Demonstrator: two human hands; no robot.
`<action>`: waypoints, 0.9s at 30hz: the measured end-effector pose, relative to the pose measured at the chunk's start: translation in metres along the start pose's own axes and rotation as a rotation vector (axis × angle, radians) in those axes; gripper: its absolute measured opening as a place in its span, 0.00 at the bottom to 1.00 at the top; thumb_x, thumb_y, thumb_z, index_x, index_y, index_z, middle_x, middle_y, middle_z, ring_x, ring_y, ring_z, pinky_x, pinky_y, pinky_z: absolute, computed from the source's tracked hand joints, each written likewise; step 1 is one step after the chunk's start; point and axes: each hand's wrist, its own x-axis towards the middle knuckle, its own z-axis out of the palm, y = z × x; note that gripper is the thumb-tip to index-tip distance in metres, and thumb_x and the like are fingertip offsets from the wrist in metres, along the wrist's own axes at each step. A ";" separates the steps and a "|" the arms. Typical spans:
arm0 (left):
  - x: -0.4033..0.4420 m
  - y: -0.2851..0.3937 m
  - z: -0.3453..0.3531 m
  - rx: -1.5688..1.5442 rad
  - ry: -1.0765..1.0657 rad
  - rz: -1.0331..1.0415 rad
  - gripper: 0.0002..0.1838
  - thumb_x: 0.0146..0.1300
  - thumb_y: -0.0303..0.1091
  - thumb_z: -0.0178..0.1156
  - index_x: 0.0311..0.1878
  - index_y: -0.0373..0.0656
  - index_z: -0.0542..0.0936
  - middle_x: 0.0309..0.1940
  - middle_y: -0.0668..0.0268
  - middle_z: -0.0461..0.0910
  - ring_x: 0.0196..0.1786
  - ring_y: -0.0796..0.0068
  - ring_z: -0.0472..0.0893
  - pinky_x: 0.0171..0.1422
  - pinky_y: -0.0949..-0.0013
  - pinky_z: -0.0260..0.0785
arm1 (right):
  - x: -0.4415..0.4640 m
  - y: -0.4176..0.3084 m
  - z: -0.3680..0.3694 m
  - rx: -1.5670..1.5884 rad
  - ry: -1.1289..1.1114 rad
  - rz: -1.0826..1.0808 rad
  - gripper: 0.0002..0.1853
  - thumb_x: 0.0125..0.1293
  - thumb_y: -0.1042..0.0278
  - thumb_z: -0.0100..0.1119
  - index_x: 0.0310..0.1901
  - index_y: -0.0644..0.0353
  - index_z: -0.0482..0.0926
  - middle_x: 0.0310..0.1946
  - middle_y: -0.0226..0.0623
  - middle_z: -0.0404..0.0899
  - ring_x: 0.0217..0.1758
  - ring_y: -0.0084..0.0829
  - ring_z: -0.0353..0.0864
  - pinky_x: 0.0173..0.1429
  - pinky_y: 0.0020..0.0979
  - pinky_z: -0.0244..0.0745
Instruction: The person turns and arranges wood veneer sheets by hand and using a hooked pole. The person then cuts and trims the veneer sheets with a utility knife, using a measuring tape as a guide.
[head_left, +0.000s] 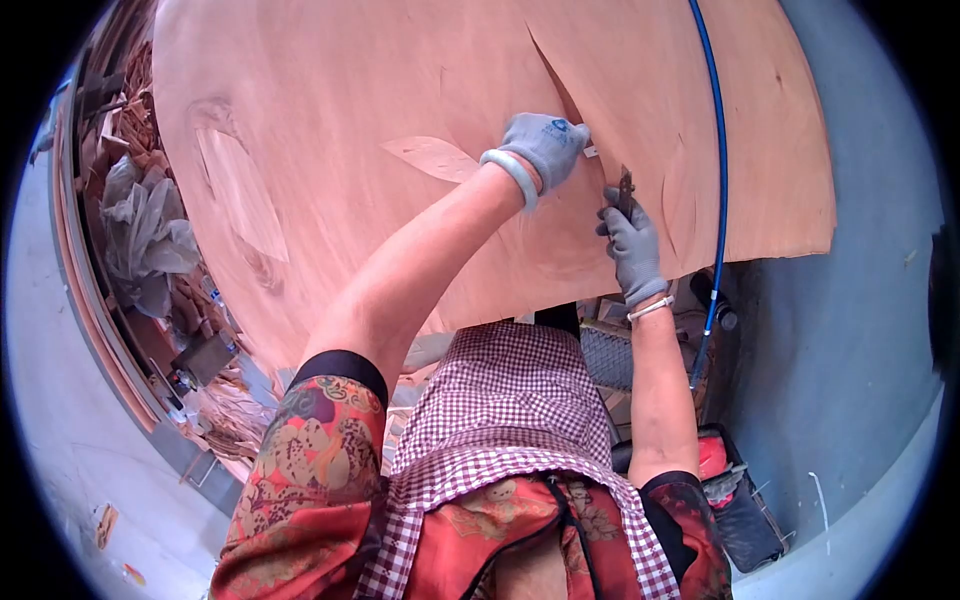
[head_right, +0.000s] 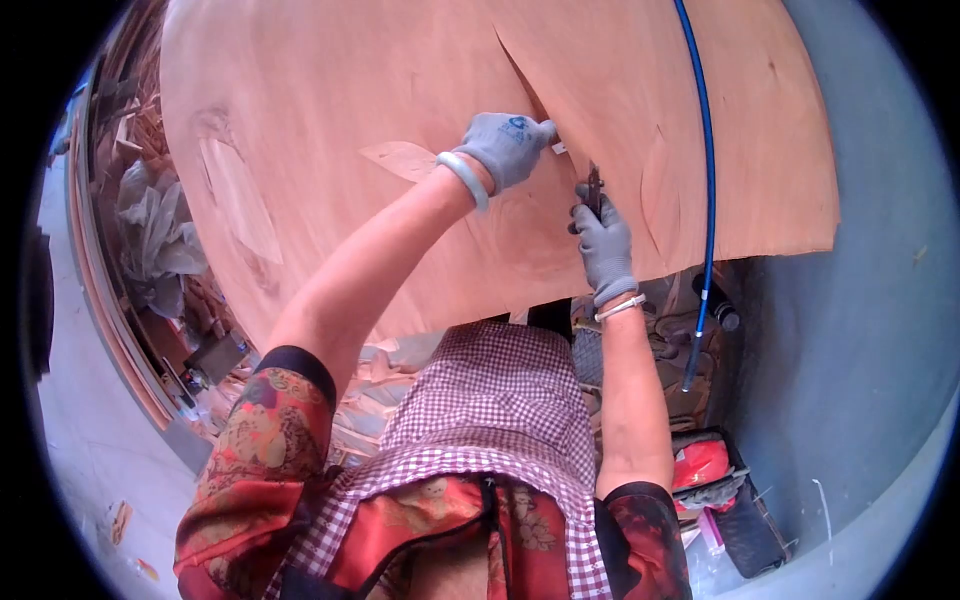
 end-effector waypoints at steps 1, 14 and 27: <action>0.002 -0.003 0.002 0.009 -0.006 0.010 0.14 0.58 0.30 0.49 0.48 0.51 0.74 0.35 0.58 0.82 0.39 0.57 0.82 0.36 0.57 0.73 | 0.000 -0.004 0.001 0.052 -0.007 0.038 0.13 0.62 0.71 0.54 0.49 0.57 0.77 0.27 0.25 0.74 0.25 0.15 0.71 0.23 0.15 0.60; -0.014 -0.007 0.001 -0.118 0.162 0.091 0.05 0.59 0.31 0.49 0.39 0.46 0.71 0.29 0.59 0.79 0.35 0.54 0.80 0.33 0.56 0.71 | 0.029 -0.030 -0.016 0.094 -0.192 -0.005 0.13 0.63 0.67 0.55 0.49 0.58 0.78 0.37 0.28 0.80 0.24 0.15 0.72 0.25 0.17 0.63; -0.032 -0.007 0.059 -0.197 0.533 0.169 0.20 0.54 0.25 0.53 0.53 0.45 0.74 0.47 0.58 0.74 0.48 0.57 0.75 0.48 0.56 0.68 | 0.055 0.008 -0.003 -0.334 -0.030 -0.164 0.09 0.57 0.69 0.63 0.37 0.62 0.78 0.26 0.29 0.78 0.30 0.19 0.74 0.36 0.25 0.71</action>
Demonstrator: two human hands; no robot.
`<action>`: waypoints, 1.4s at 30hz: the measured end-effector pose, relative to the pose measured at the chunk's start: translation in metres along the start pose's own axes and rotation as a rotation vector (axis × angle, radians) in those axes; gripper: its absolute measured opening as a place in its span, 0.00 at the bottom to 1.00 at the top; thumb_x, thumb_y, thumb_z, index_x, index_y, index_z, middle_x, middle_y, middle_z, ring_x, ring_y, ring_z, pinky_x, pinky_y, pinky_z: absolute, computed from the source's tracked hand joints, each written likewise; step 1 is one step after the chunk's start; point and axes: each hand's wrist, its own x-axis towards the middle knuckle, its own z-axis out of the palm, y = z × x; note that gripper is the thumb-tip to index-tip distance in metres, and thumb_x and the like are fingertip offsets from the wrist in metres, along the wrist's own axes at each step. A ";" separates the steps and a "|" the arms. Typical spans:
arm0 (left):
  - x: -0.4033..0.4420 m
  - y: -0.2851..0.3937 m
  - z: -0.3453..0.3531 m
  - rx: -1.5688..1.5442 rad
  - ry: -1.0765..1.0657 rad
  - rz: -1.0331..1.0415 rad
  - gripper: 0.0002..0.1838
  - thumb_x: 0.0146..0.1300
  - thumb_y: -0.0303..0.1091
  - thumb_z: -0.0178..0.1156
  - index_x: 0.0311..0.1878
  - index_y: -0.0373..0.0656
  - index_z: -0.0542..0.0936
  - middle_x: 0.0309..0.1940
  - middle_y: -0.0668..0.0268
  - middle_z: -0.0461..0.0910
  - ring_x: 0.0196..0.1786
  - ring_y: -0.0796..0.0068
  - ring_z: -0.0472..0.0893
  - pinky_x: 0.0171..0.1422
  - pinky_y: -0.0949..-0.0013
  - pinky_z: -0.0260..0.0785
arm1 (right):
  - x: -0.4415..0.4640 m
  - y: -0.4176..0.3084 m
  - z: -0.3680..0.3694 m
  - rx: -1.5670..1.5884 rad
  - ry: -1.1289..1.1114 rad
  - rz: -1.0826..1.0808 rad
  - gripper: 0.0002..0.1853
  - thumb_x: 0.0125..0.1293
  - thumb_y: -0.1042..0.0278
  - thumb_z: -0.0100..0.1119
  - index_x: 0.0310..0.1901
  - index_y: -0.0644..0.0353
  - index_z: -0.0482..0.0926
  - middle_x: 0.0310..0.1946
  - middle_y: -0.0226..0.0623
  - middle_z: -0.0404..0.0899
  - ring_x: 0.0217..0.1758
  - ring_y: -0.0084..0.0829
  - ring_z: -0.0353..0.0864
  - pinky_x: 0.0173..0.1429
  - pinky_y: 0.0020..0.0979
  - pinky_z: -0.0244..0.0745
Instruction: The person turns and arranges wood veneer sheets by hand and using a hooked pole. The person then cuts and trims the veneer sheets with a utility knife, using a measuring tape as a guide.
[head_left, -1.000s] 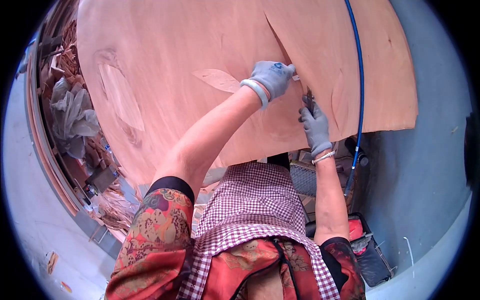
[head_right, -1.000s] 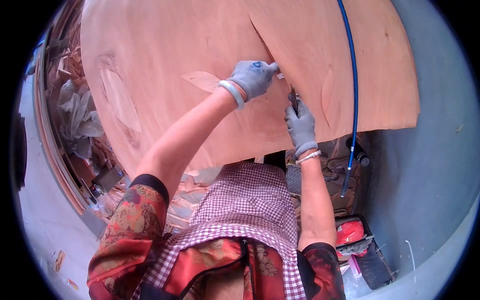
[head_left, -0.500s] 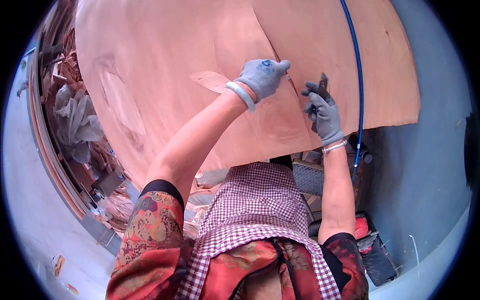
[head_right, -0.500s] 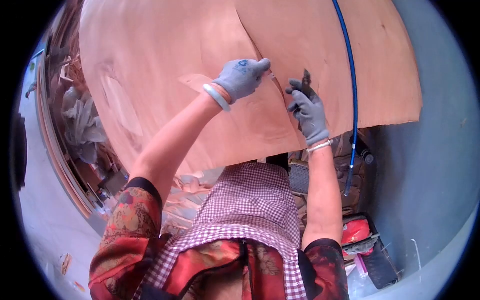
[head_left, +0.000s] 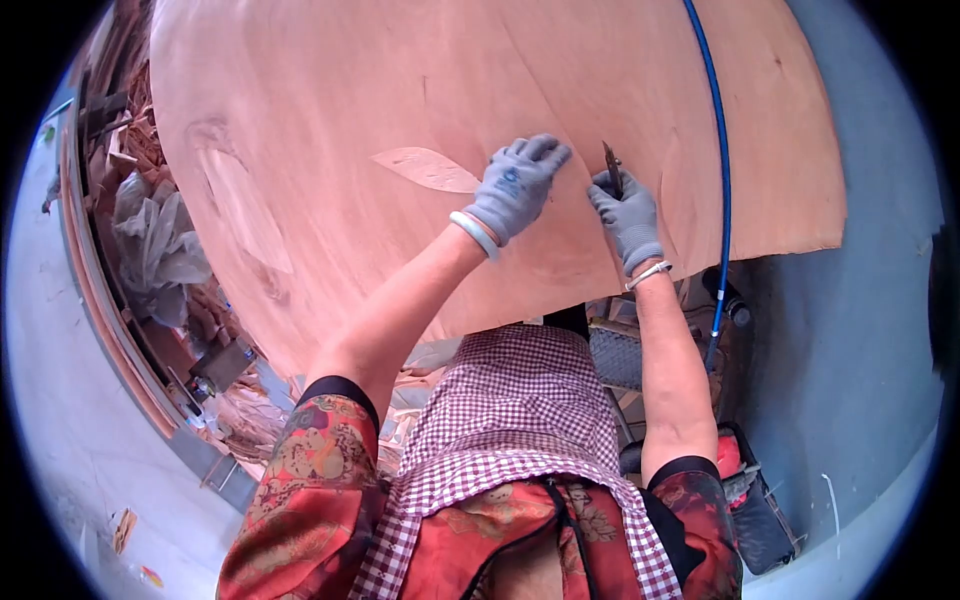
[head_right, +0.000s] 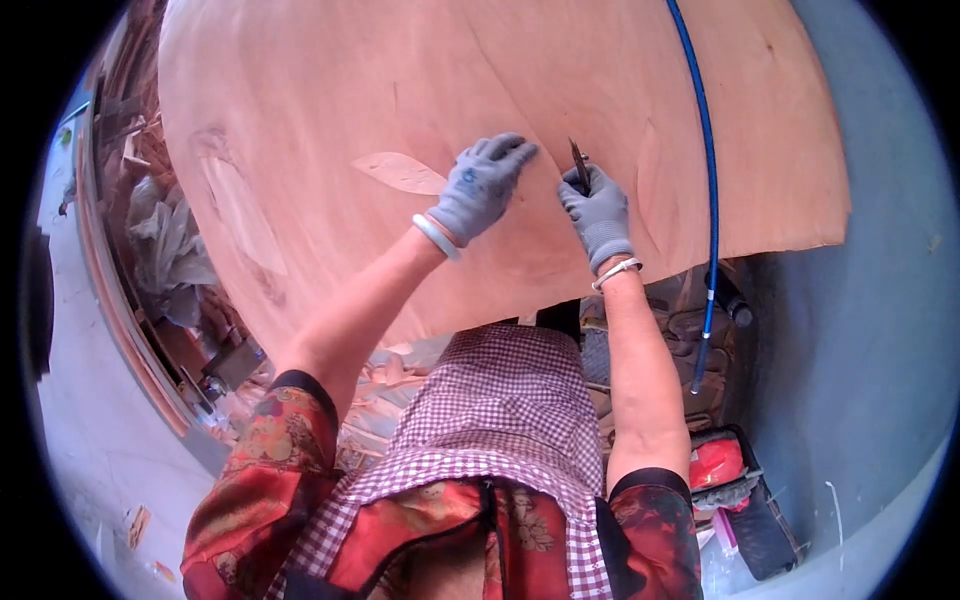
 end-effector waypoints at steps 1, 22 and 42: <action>-0.003 0.005 -0.001 0.079 -0.093 0.004 0.22 0.52 0.27 0.55 0.53 0.45 0.74 0.54 0.61 0.70 0.53 0.60 0.71 0.53 0.57 0.65 | 0.003 0.002 0.003 -0.086 0.026 -0.017 0.10 0.57 0.67 0.64 0.37 0.62 0.78 0.26 0.31 0.78 0.29 0.21 0.75 0.36 0.26 0.71; -0.067 -0.084 -0.057 0.319 -0.069 -0.331 0.13 0.53 0.44 0.64 0.32 0.44 0.77 0.41 0.64 0.75 0.51 0.60 0.73 0.52 0.55 0.66 | -0.085 0.089 -0.173 -0.784 0.456 0.150 0.27 0.50 0.58 0.68 0.49 0.60 0.71 0.44 0.45 0.75 0.47 0.43 0.76 0.54 0.39 0.68; -0.358 0.002 -0.119 0.058 -0.306 -0.478 0.06 0.49 0.33 0.55 0.28 0.44 0.79 0.24 0.58 0.78 0.33 0.57 0.80 0.35 0.58 0.73 | -0.187 -0.020 -0.141 -0.175 0.479 -0.149 0.09 0.62 0.66 0.58 0.28 0.59 0.73 0.14 0.25 0.70 0.15 0.17 0.66 0.19 0.24 0.60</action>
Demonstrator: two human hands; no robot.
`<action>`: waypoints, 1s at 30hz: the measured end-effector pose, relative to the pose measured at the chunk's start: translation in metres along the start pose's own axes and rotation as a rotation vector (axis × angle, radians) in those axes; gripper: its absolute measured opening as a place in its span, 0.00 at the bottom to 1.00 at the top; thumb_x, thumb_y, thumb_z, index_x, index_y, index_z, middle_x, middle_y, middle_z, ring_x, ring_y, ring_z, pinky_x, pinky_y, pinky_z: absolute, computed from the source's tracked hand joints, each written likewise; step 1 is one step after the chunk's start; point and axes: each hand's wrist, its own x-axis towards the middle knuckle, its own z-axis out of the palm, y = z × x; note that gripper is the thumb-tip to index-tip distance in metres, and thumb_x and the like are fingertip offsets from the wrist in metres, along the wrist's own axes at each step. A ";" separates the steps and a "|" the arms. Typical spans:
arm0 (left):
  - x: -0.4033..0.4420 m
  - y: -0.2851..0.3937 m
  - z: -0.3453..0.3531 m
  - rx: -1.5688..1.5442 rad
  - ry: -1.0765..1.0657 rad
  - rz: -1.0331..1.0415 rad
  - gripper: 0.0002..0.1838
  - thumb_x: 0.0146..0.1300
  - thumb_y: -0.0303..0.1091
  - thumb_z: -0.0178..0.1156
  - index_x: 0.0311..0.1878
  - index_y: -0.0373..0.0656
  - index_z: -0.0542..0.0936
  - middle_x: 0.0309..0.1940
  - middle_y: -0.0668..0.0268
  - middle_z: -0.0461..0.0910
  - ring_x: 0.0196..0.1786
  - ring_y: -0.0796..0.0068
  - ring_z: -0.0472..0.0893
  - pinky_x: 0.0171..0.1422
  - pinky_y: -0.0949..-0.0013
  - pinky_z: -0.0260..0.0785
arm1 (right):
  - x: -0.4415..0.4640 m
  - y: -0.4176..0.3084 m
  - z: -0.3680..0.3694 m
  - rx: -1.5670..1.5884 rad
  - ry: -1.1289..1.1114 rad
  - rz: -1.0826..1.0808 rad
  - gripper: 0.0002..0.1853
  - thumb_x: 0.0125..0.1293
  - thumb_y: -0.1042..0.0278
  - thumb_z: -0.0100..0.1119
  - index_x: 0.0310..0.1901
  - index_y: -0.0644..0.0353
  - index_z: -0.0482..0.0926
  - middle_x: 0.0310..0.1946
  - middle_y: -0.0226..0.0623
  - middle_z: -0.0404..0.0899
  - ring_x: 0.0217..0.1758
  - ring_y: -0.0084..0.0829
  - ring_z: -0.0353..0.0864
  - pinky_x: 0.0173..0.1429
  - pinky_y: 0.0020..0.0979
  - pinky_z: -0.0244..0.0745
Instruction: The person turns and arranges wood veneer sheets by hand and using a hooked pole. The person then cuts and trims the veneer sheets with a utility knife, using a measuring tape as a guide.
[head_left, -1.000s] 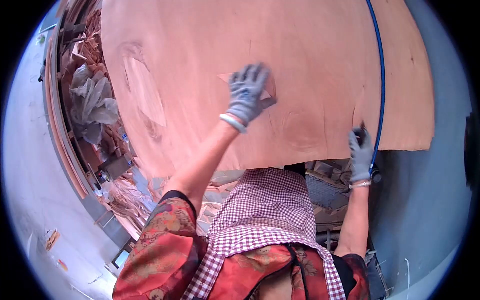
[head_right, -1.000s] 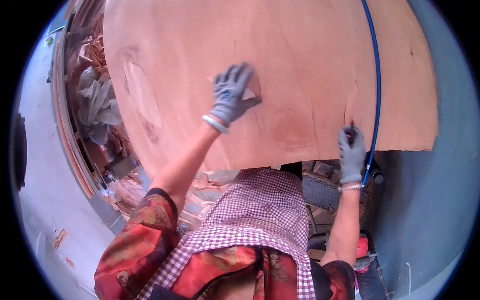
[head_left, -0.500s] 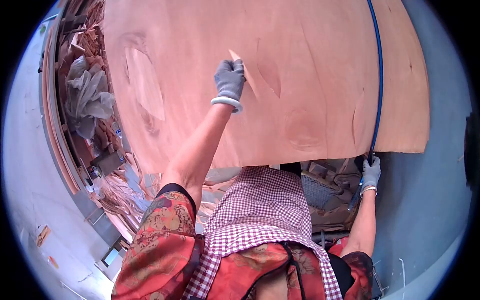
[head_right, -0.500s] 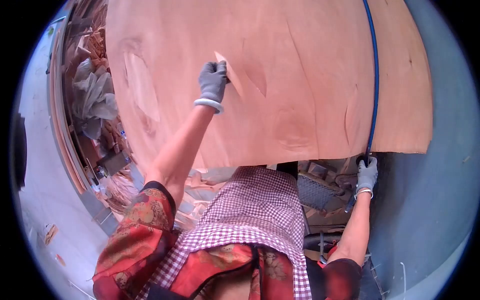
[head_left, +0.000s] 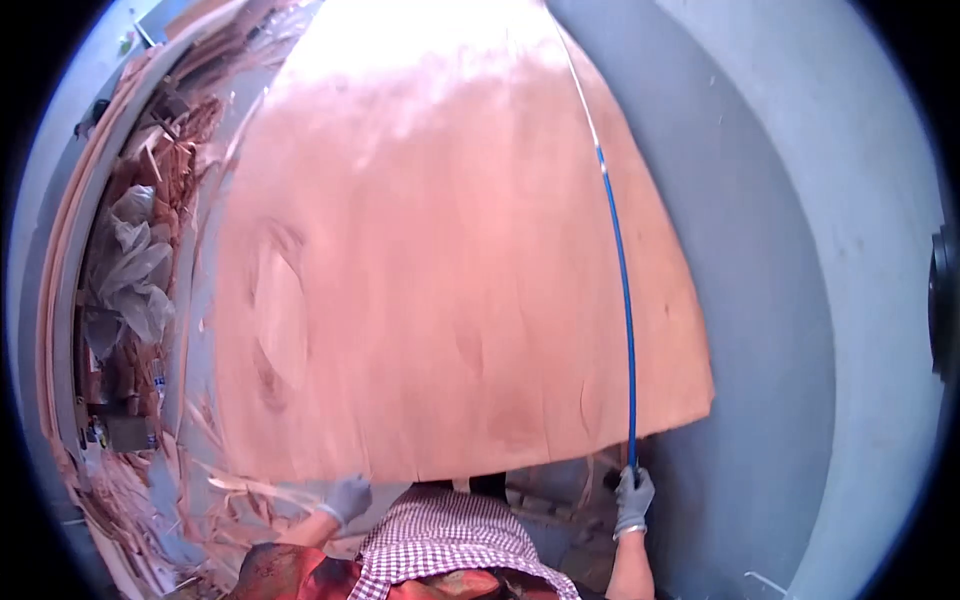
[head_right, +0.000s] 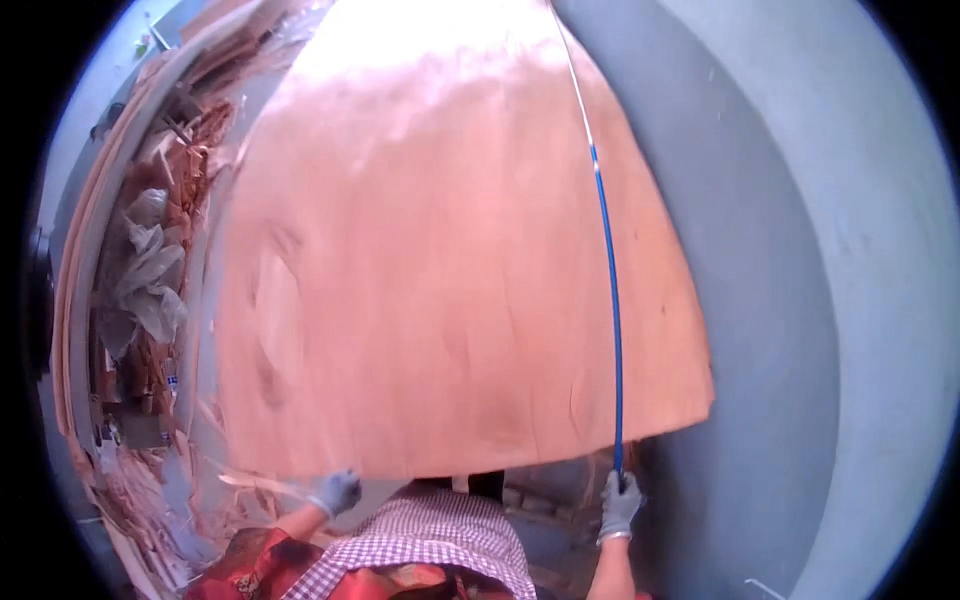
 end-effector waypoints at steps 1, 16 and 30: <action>-0.022 -0.010 0.010 0.030 -0.189 -0.204 0.10 0.53 0.38 0.55 0.31 0.42 0.80 0.31 0.56 0.80 0.40 0.56 0.80 0.42 0.57 0.74 | -0.005 0.007 0.002 0.046 0.002 -0.012 0.09 0.62 0.66 0.58 0.28 0.58 0.74 0.13 0.24 0.69 0.13 0.16 0.65 0.17 0.22 0.58; -0.179 0.057 0.031 -0.771 0.046 -0.935 0.24 0.58 0.53 0.54 0.44 0.40 0.80 0.43 0.51 0.80 0.50 0.54 0.78 0.56 0.59 0.69 | -0.010 -0.079 0.044 0.391 -0.305 0.052 0.13 0.63 0.60 0.58 0.25 0.57 0.73 0.10 0.26 0.67 0.08 0.17 0.63 0.11 0.21 0.54; -0.304 0.056 0.234 -0.734 0.314 -0.997 0.18 0.59 0.42 0.48 0.44 0.41 0.80 0.40 0.49 0.80 0.42 0.51 0.80 0.47 0.58 0.72 | -0.024 -0.122 0.100 0.427 -0.489 0.019 0.14 0.60 0.56 0.61 0.26 0.54 0.70 0.12 0.24 0.66 0.08 0.18 0.60 0.11 0.20 0.53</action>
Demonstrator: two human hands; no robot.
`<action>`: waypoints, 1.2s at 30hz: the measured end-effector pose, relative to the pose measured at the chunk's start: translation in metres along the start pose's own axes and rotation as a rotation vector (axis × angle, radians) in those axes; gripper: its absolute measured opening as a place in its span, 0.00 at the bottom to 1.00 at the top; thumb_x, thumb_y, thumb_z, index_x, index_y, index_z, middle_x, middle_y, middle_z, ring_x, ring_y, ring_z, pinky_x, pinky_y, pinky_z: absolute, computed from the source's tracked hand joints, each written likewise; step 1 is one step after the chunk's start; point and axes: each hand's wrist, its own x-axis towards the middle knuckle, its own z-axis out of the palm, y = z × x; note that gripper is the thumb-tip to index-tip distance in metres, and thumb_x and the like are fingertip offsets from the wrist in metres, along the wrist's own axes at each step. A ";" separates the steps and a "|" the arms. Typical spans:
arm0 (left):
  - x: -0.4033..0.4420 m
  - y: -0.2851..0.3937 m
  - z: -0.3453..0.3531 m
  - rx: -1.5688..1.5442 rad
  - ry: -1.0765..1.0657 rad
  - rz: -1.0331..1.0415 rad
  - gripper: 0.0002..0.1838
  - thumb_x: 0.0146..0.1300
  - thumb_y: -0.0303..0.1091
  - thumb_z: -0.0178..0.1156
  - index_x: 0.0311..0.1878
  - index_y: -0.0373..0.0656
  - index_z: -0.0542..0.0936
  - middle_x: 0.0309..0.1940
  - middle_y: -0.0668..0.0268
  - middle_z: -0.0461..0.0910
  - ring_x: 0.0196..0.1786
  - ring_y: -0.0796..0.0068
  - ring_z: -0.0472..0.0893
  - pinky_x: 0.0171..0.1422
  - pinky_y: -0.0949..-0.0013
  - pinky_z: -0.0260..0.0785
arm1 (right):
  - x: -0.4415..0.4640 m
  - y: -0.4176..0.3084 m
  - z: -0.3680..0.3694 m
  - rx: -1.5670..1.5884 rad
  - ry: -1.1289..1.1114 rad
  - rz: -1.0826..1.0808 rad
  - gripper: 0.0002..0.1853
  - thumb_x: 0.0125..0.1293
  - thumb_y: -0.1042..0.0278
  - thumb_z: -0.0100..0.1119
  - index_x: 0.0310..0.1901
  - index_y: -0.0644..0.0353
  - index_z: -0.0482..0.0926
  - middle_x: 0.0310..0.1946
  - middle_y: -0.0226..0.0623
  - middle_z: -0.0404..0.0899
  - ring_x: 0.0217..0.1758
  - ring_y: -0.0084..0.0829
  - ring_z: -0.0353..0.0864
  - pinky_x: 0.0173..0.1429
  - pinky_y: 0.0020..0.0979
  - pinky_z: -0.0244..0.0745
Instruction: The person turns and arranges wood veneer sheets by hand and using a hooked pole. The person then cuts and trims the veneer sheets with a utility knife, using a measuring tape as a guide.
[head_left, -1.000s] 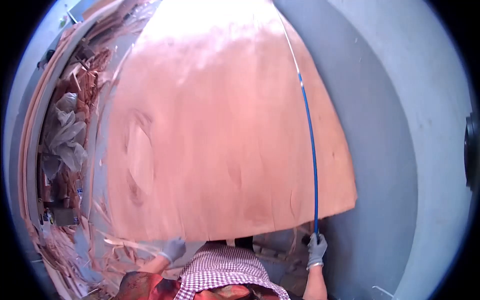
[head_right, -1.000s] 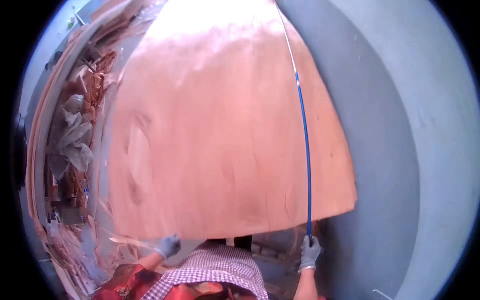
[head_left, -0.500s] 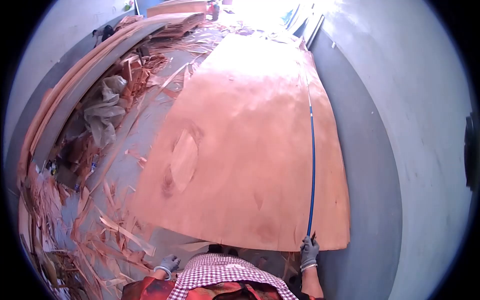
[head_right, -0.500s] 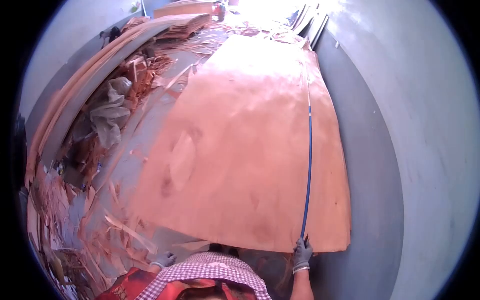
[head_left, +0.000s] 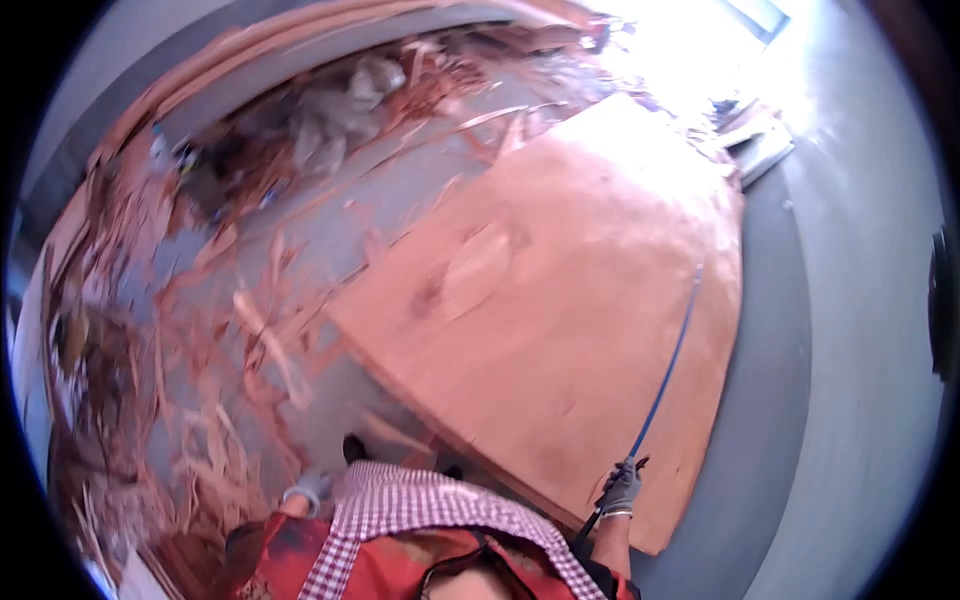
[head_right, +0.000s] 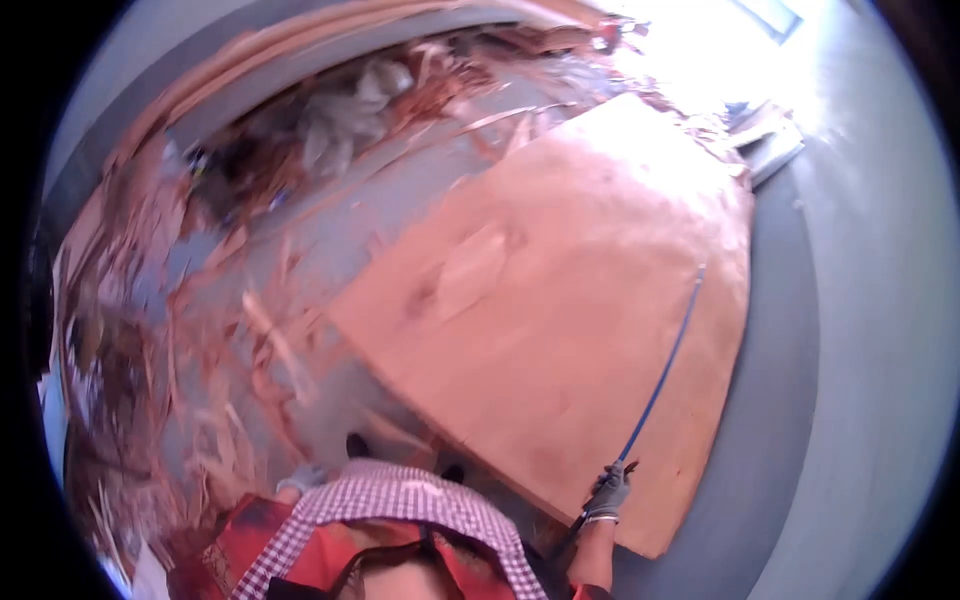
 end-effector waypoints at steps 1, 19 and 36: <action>0.027 -0.076 0.049 0.201 0.069 0.227 0.18 0.59 0.42 0.49 0.43 0.42 0.80 0.39 0.49 0.80 0.41 0.53 0.80 0.46 0.58 0.72 | -0.012 -0.004 0.015 0.012 0.016 -0.058 0.13 0.59 0.59 0.63 0.26 0.53 0.70 0.12 0.23 0.65 0.08 0.17 0.60 0.11 0.19 0.53; -0.068 -0.296 -0.145 -0.704 0.295 -0.639 0.13 0.58 0.35 0.53 0.42 0.40 0.80 0.31 0.58 0.81 0.32 0.64 0.80 0.36 0.64 0.72 | -0.138 0.036 0.325 -0.151 -0.063 -0.145 0.12 0.56 0.60 0.64 0.22 0.52 0.71 0.11 0.23 0.66 0.08 0.19 0.61 0.11 0.22 0.54; 0.106 -0.323 -0.255 -0.786 0.135 -0.402 0.11 0.56 0.23 0.51 0.41 0.38 0.79 0.26 0.64 0.78 0.26 0.74 0.76 0.30 0.72 0.69 | -0.129 0.038 0.656 0.000 -0.096 -0.078 0.12 0.54 0.65 0.63 0.20 0.50 0.68 0.11 0.27 0.68 0.08 0.22 0.64 0.11 0.24 0.55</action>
